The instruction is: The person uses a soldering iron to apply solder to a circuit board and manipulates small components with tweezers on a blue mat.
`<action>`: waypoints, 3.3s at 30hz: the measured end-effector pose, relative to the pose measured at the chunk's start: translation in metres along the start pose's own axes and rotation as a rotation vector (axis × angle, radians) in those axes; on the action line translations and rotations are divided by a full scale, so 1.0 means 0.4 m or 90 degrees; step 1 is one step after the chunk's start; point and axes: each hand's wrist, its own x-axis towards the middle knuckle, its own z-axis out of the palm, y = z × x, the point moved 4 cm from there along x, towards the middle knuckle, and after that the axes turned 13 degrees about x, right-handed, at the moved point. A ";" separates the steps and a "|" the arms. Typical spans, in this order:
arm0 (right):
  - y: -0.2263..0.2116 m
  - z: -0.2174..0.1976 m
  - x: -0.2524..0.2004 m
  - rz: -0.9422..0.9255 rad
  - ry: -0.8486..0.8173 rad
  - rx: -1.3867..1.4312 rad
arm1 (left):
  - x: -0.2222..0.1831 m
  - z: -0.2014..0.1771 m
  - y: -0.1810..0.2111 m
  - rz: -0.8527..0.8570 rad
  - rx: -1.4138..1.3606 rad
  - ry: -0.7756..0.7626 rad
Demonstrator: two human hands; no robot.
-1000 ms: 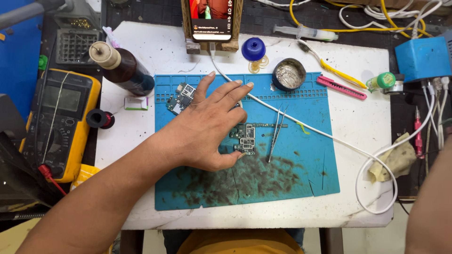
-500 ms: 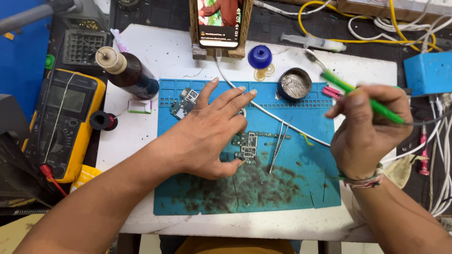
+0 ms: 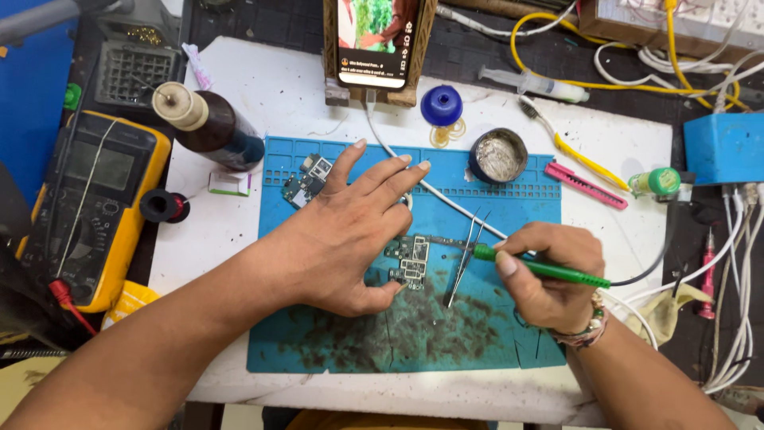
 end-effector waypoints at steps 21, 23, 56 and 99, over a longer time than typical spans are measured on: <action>0.016 0.039 0.010 -0.034 -0.067 0.021 | -0.003 0.013 0.001 0.003 0.002 0.016; 0.016 0.039 0.011 -0.036 -0.067 0.021 | -0.004 0.015 0.001 0.004 0.005 0.015; 0.016 0.042 0.014 -0.039 -0.075 0.031 | -0.004 0.020 -0.002 0.011 0.015 0.018; -0.015 0.091 0.043 0.103 -0.033 -0.162 | -0.004 0.013 0.001 0.004 0.018 0.016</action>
